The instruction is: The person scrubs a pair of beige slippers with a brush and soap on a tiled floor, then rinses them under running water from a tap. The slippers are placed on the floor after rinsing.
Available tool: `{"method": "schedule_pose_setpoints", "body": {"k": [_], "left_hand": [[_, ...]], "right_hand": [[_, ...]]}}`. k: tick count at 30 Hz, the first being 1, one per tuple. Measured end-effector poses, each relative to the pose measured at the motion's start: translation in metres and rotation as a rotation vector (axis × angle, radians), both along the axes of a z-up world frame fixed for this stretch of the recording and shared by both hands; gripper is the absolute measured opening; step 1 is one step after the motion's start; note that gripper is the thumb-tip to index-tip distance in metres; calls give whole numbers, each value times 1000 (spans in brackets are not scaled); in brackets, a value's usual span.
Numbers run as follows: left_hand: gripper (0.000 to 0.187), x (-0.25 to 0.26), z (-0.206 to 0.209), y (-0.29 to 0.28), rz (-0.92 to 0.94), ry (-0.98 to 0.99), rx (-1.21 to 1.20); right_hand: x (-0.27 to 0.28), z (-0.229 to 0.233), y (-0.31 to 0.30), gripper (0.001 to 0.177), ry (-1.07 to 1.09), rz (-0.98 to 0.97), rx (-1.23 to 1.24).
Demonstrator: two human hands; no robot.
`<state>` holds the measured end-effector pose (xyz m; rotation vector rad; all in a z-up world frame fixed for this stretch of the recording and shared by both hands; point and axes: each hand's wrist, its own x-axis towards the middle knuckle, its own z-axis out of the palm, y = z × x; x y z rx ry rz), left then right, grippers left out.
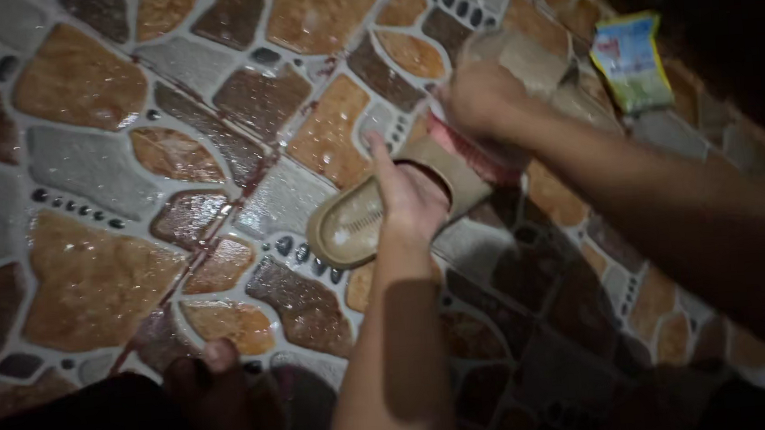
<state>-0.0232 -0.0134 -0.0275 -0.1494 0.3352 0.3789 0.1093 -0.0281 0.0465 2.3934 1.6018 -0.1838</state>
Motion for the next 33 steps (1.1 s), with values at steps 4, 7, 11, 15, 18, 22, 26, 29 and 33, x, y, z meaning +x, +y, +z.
{"method": "schedule_pose_setpoints", "body": {"k": [4, 7, 11, 15, 18, 22, 26, 29, 33], "left_hand": [[90, -15, -9, 10, -67, 27, -152], [90, -13, -8, 6, 34, -45, -177], [79, -8, -27, -5, 38, -50, -125], [74, -13, -25, -6, -20, -80, -123], [58, 2, -28, -19, -5, -77, 80], [53, 9, -44, -33, 13, 43, 87], [63, 10, -38, -37, 50, -66, 0], [68, 11, -34, -31, 68, -89, -8], [75, 1, -25, -23, 8, 62, -9]], "right_hand": [[-62, -12, 16, 41, 133, -92, -109], [-24, 32, 15, 28, 104, 35, -46], [-49, 18, -16, 26, 160, -18, 64], [-44, 10, -51, 25, 142, -347, 458], [-45, 8, -77, 33, 2, -440, 602], [-117, -5, -115, 35, 392, -568, 900], [-85, -15, -119, 42, 282, -901, 922], [-70, -58, -120, 43, 228, -965, 1000], [-66, -72, -130, 36, 423, -1159, 941]]}}
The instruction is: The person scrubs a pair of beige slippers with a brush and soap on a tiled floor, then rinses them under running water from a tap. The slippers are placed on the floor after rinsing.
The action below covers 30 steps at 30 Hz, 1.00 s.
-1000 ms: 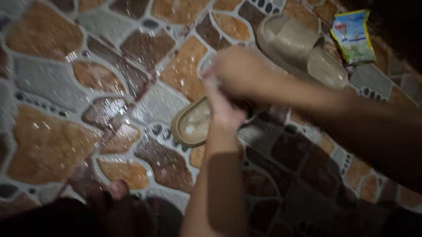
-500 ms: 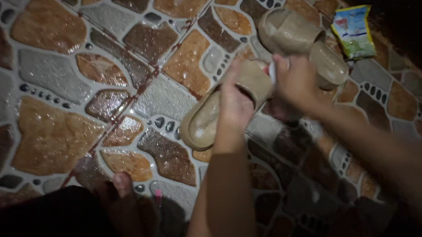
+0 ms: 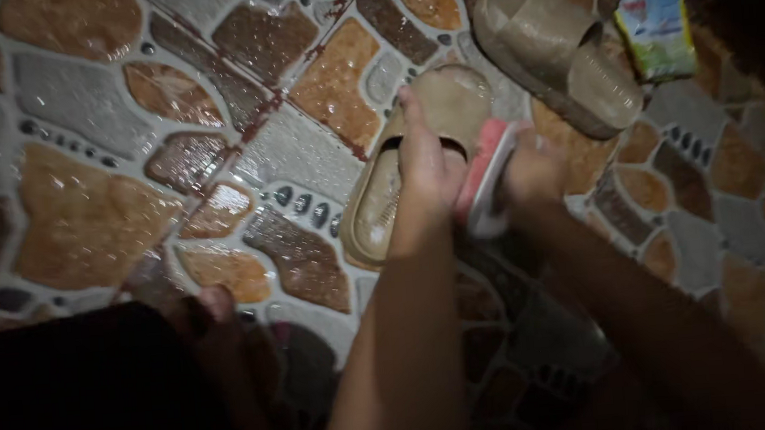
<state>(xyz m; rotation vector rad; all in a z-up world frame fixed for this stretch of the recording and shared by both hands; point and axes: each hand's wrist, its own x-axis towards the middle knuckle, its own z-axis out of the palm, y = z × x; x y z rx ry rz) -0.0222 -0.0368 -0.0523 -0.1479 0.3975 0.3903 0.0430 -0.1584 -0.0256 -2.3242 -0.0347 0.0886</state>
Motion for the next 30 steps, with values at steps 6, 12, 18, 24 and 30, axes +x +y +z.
{"method": "schedule_pose_setpoints", "body": {"k": [6, 12, 18, 24, 30], "left_hand": [[85, 5, 6, 4, 53, 225, -16], [59, 3, 11, -8, 111, 465, 729], [46, -20, 40, -14, -341, 987, 1383], [42, 33, 5, 70, 124, 64, 167], [42, 10, -25, 111, 25, -241, -35]], "right_hand": [[-34, 0, 2, 40, 268, 35, 250], [35, 11, 34, 40, 269, -3, 326], [41, -6, -17, 35, 765, 114, 625], [73, 70, 75, 38, -136, 475, 69], [-38, 97, 109, 40, -422, 928, -418]]}}
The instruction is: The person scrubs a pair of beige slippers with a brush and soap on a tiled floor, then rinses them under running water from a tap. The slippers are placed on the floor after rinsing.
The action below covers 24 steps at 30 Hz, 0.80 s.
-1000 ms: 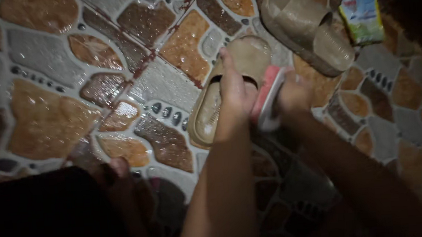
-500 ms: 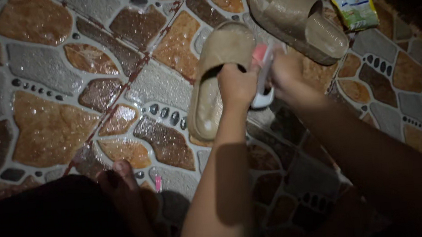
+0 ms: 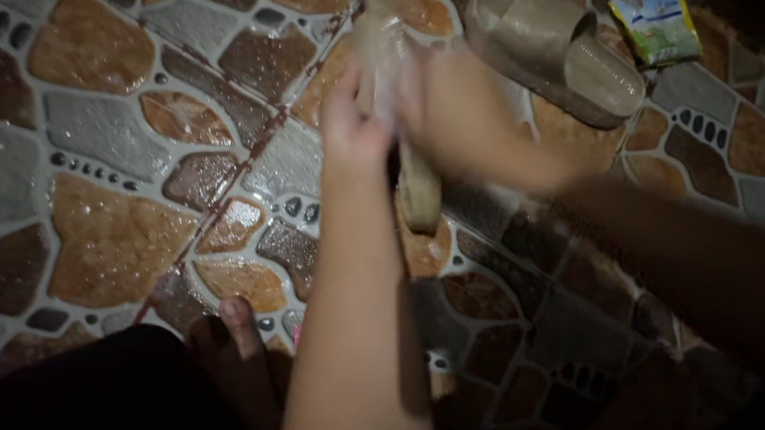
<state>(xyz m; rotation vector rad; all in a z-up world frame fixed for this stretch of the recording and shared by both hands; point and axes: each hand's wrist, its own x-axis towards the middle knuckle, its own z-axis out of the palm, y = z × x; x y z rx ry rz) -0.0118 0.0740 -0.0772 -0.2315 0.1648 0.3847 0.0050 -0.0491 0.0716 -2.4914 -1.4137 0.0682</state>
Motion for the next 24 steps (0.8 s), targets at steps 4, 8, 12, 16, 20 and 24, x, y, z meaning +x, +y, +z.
{"method": "schedule_pose_setpoints", "body": {"k": [4, 8, 12, 16, 20, 24], "left_hand": [[45, -26, 19, -8, -72, 334, -27], [45, -20, 21, -14, -40, 430, 54], [44, -14, -1, -1, -22, 168, -19], [39, -2, -18, -16, 53, 203, 16], [39, 16, -31, -7, 11, 131, 75], [40, 8, -19, -16, 28, 239, 40]], "right_hand": [[-47, 30, -41, 36, -1, 189, -144], [14, 39, 31, 51, -62, 27, -333], [-28, 24, -36, 36, -25, 448, -140], [36, 27, 5, 49, -230, 344, -442], [73, 26, 33, 42, -306, 282, -318], [-1, 10, -64, 30, 58, 445, -531]]}}
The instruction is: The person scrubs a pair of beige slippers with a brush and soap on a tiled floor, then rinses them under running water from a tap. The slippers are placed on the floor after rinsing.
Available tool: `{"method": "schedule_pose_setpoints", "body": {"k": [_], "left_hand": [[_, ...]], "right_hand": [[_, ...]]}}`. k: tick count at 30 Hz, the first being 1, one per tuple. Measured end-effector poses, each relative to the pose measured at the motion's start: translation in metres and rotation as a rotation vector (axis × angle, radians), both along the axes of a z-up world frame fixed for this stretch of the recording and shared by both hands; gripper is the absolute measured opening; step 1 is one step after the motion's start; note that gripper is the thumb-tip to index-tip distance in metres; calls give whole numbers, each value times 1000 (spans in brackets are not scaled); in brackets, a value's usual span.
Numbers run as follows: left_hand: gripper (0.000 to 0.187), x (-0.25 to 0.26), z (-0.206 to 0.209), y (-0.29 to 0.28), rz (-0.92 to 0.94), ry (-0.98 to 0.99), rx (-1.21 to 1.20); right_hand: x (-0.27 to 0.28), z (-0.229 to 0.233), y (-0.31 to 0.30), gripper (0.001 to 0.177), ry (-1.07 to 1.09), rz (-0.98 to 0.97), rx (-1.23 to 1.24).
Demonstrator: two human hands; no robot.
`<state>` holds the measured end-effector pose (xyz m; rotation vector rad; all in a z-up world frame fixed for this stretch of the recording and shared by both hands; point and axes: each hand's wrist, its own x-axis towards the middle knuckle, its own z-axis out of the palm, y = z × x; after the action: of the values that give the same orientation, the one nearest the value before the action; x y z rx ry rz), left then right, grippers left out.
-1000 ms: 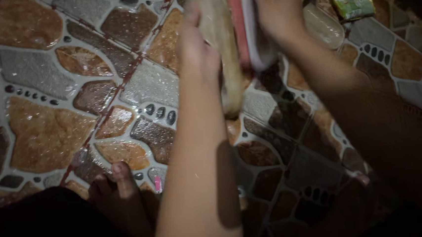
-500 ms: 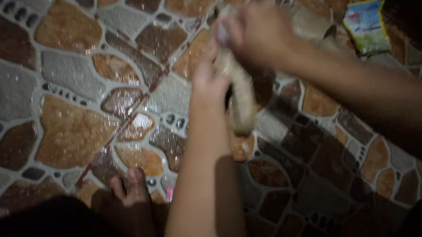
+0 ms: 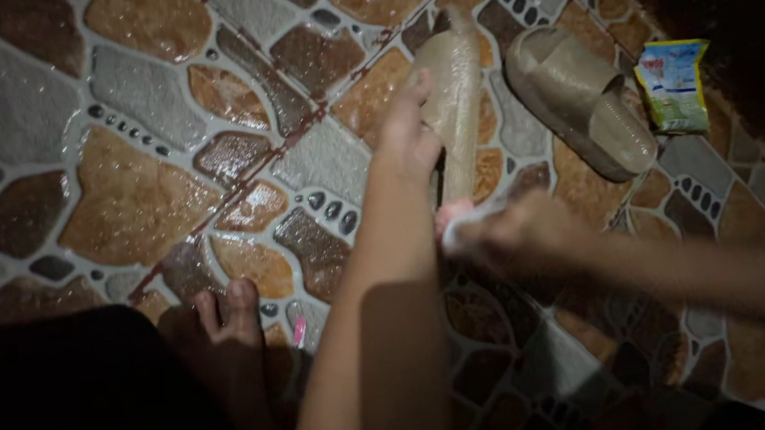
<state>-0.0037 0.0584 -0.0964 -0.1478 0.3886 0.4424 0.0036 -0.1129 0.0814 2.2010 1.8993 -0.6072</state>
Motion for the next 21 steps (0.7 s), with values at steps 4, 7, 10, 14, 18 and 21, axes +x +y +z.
{"method": "schedule_pose_setpoints", "body": {"k": [4, 7, 10, 14, 18, 21], "left_hand": [[42, -6, 12, 3, -13, 22, 79], [45, -8, 16, 3, 2, -25, 142], [44, -16, 26, 4, 1, 35, 105], [44, -9, 32, -4, -1, -63, 134], [43, -10, 39, -7, -43, 63, 138], [43, -13, 45, -2, -36, 130, 118]], "right_hand": [[72, 22, 79, 31, -11, -57, 318], [72, 23, 98, 37, -87, -300, 232], [34, 18, 78, 58, -434, -257, -133], [47, 43, 85, 62, -507, -172, -73], [80, 66, 126, 37, -32, -412, 272], [58, 38, 91, 40, -323, -53, 256]]}}
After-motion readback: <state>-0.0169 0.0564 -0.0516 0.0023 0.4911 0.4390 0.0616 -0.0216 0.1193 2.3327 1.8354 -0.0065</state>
